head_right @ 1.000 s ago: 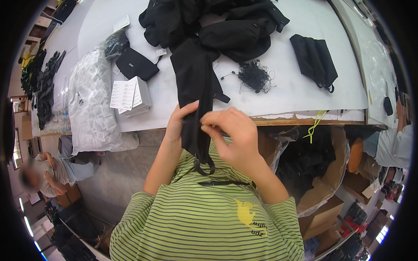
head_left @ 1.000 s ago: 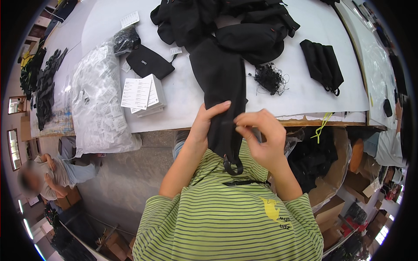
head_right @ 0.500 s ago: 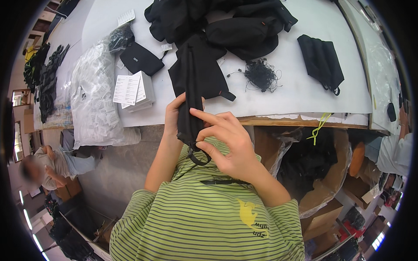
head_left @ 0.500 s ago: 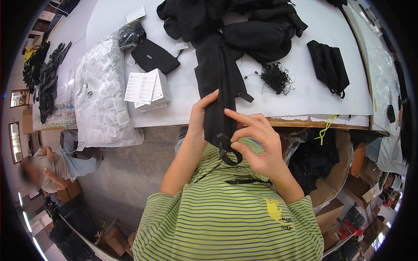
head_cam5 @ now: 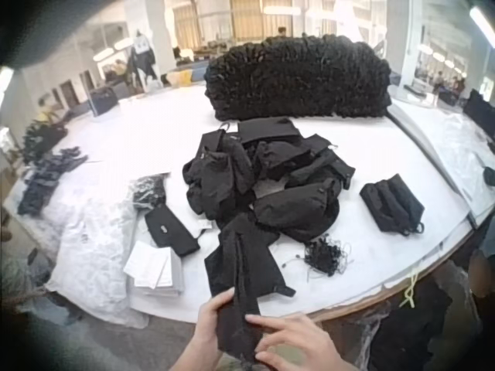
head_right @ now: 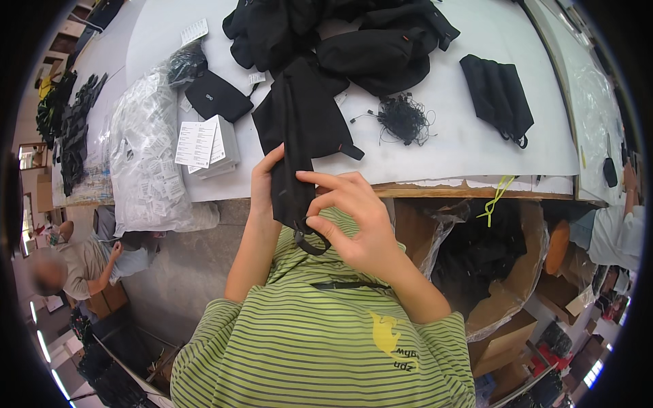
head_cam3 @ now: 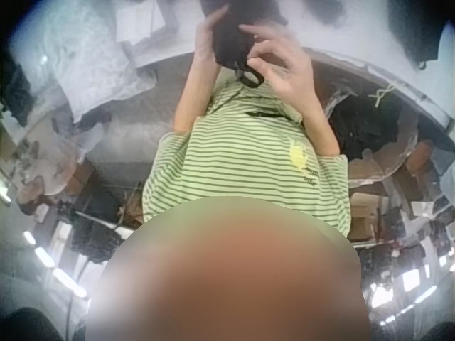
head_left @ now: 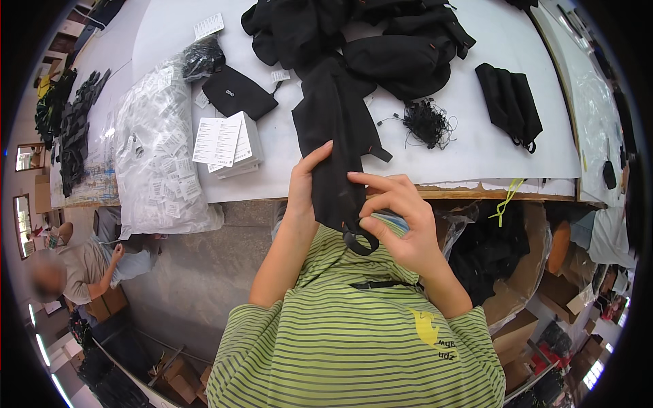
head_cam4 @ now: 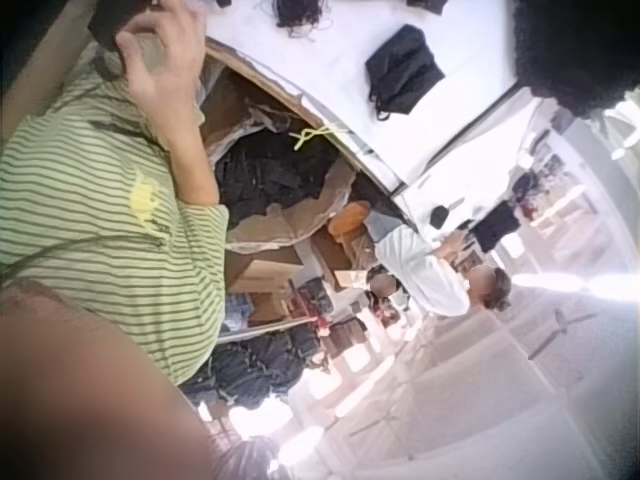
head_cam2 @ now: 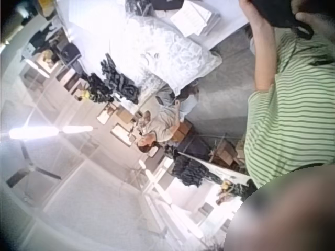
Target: Attaching small tags and components to black fabric pouches at a manufacturing workstation.
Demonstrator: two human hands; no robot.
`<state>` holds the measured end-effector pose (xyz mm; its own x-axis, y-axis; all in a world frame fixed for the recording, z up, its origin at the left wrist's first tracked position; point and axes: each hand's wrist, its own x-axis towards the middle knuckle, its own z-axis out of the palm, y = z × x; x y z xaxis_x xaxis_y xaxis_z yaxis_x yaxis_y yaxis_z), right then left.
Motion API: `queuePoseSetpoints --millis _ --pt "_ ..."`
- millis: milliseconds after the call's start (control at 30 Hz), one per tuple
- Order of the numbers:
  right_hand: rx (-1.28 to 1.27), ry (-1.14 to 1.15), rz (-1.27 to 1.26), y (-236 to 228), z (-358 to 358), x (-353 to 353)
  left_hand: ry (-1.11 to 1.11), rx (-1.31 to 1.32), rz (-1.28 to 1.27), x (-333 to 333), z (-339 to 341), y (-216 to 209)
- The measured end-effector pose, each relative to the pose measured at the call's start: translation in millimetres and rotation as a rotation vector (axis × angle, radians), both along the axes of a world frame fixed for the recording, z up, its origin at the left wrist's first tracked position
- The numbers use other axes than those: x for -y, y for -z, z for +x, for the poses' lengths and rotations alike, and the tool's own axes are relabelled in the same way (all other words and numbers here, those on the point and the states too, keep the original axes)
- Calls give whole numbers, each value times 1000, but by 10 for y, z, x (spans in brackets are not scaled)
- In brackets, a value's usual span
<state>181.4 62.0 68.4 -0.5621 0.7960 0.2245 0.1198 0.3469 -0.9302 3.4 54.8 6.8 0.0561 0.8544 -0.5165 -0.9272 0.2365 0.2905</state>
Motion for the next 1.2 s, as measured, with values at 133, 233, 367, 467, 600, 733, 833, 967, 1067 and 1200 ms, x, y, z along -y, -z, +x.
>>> queuePoseSetpoints --millis 133,233,367,467,600,733,833,967,1067,1200 --pt "8 -9 25 -10 3 2 7 34 11 7 -3 42" --pt "4 45 -15 21 -17 18 11 36 35 -7 -10 25" --pt "5 55 -56 43 -10 14 13 1 -3 5 -20 71" --pt "-5 21 -29 46 4 9 -37 13 1 -2 -1 34" --pt "5 -11 -14 63 51 -8 -18 27 5 -7 -19 92" --pt "30 358 223 31 43 50 -60 -78 -65 -59 -14 -36" --pt "292 155 466 20 49 126 -78 -93 -78 8 20 -16" --pt "478 110 620 106 81 -98 88 -57 47 225 120 -134" --pt "210 104 239 14 183 -236 45 -775 108 303 21 -23" --pt "-49 121 9 11 249 -308 159 -1214 583 213 -288 -107"
